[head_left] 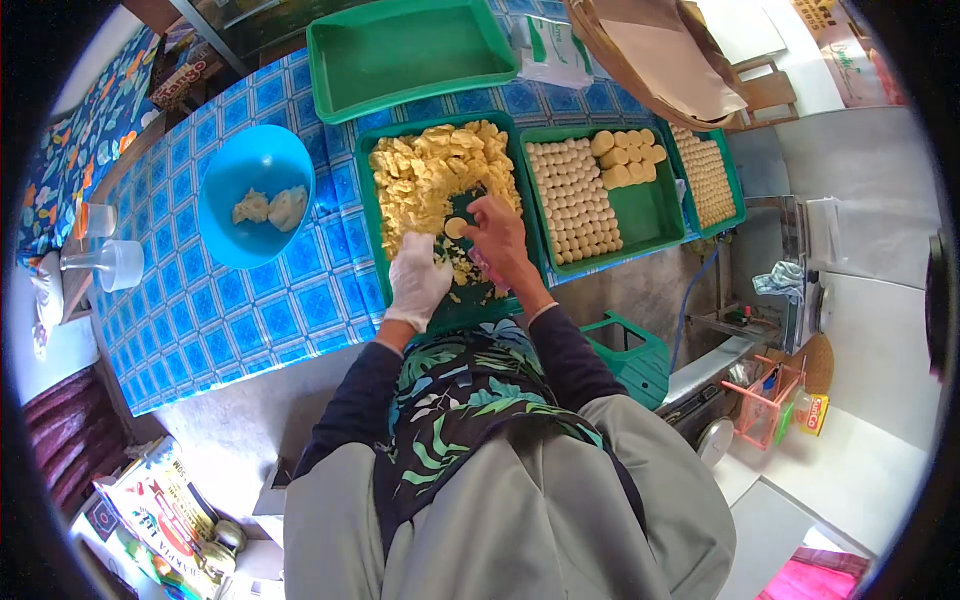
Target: The person prepares dough by portioning filling from a tray and wrapping it in dough rounds by hand, then placing the finished pieces into a separate tray.
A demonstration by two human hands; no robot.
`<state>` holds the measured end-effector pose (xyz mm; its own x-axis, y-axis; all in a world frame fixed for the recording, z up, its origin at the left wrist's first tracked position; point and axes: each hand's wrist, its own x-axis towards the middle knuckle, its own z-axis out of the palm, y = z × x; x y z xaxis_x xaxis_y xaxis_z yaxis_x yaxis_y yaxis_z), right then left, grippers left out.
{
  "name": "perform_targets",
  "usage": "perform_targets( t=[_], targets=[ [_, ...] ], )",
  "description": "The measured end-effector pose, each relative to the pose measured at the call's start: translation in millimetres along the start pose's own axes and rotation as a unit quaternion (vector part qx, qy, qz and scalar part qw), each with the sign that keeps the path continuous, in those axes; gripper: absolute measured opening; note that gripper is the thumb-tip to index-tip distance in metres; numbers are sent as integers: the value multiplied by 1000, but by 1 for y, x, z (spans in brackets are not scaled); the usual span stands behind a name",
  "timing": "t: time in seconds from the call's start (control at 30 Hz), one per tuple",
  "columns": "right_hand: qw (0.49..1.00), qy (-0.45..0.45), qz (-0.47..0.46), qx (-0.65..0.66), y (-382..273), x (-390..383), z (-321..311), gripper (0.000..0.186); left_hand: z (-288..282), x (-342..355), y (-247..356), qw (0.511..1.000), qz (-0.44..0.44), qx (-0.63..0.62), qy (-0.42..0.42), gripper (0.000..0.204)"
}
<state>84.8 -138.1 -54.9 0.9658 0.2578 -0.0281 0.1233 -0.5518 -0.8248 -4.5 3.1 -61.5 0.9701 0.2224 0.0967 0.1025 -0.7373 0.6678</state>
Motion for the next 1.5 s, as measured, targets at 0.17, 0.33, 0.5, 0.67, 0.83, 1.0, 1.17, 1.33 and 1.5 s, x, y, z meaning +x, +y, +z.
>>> perform_targets(
  t=[0.17, 0.33, 0.5, 0.67, 0.83, 1.0, 1.17, 1.33, 1.5],
  targets=[
    [930, -31, -229, -286, -1, -1, 19, 45, -9, -17, 4, 999, -11, -17, -25, 29],
    [965, 1, -171, -199, 9, -5, 16, 51, -1, 50, 18, 991, 39, -62, 116, 29],
    [972, -61, -162, -159, 6, -6, 7, 57, 3, 107, 22, 987, -6, -82, 135, 34],
    [948, -66, -280, -137, 19, 2, 13, 60, -19, 105, 9, 990, -1, -41, 138, 37],
    [986, -36, -165, -9, 8, -3, -2, 52, -19, 73, -2, 988, 19, -7, 155, 33],
    [991, -54, -47, 115, 9, -6, -24, 39, -17, 36, 13, 994, -40, -83, 64, 37],
    [979, -52, -49, 188, 14, -9, -27, 41, -10, 28, 17, 991, -70, -104, 40, 36],
    [983, -39, -91, 158, -1, -17, -48, 46, -4, 34, 12, 992, -75, -95, 29, 38],
    [961, 11, 89, 262, 21, -20, -77, 62, 15, 52, 20, 999, -4, -42, 10, 37]
  ],
)
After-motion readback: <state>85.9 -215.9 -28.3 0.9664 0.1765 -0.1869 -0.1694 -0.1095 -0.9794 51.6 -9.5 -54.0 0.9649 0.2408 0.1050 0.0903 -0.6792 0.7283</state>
